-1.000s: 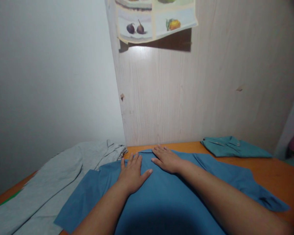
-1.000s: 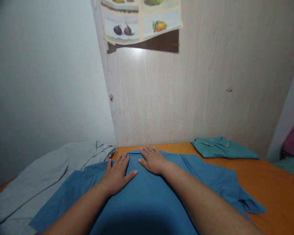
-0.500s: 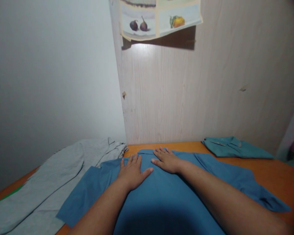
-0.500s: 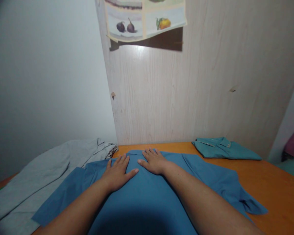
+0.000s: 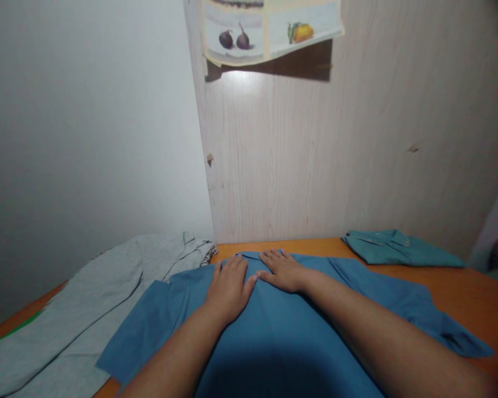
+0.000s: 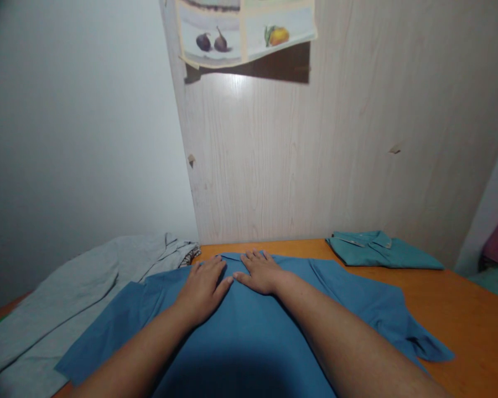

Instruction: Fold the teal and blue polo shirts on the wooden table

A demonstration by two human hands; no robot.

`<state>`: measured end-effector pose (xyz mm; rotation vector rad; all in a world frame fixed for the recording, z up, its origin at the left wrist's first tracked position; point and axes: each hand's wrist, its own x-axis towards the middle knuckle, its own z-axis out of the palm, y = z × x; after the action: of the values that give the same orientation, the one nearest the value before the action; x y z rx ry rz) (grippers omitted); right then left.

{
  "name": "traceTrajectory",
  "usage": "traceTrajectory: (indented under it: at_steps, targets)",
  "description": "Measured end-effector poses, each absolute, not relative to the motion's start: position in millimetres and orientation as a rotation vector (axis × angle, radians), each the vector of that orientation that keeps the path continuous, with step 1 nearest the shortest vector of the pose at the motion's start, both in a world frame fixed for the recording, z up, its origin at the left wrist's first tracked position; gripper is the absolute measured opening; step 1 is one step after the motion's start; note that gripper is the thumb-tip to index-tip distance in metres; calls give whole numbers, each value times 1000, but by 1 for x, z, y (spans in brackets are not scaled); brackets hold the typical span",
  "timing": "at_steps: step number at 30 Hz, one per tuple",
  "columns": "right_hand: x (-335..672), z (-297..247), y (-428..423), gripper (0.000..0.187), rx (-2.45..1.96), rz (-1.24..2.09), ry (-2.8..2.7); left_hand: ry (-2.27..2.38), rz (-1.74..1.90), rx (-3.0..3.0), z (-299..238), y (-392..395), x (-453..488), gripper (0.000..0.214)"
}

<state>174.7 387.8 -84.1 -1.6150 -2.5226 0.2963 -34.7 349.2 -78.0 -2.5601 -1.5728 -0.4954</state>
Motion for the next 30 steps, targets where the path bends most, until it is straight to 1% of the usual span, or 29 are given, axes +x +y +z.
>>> traceTrajectory:
  at_steps: [3,7,14,20,27,30]
  targets:
    - [175,-85,389,95,-1617,303,-2521,-1511,-383,-2766,-81,344,-30,69]
    - [175,-85,388,94,-1611,301,-2516,-1563,-273,-2847,-84,342,-29,78]
    - [175,-83,383,97,-1632,294,-2498,-1607,-287,-2857,-80,341,-28,80]
    - [175,-81,383,95,-1626,302,-2497,-1613,-316,-2852,-81,341,-28,79]
    - [190,-75,389,94,-1617,256,-2498,-1581,-309,-2826,-84,344,-29,84]
    - [200,-63,391,88,-1676,236,-2447,-1574,-306,-2822,-86,345,-30,86]
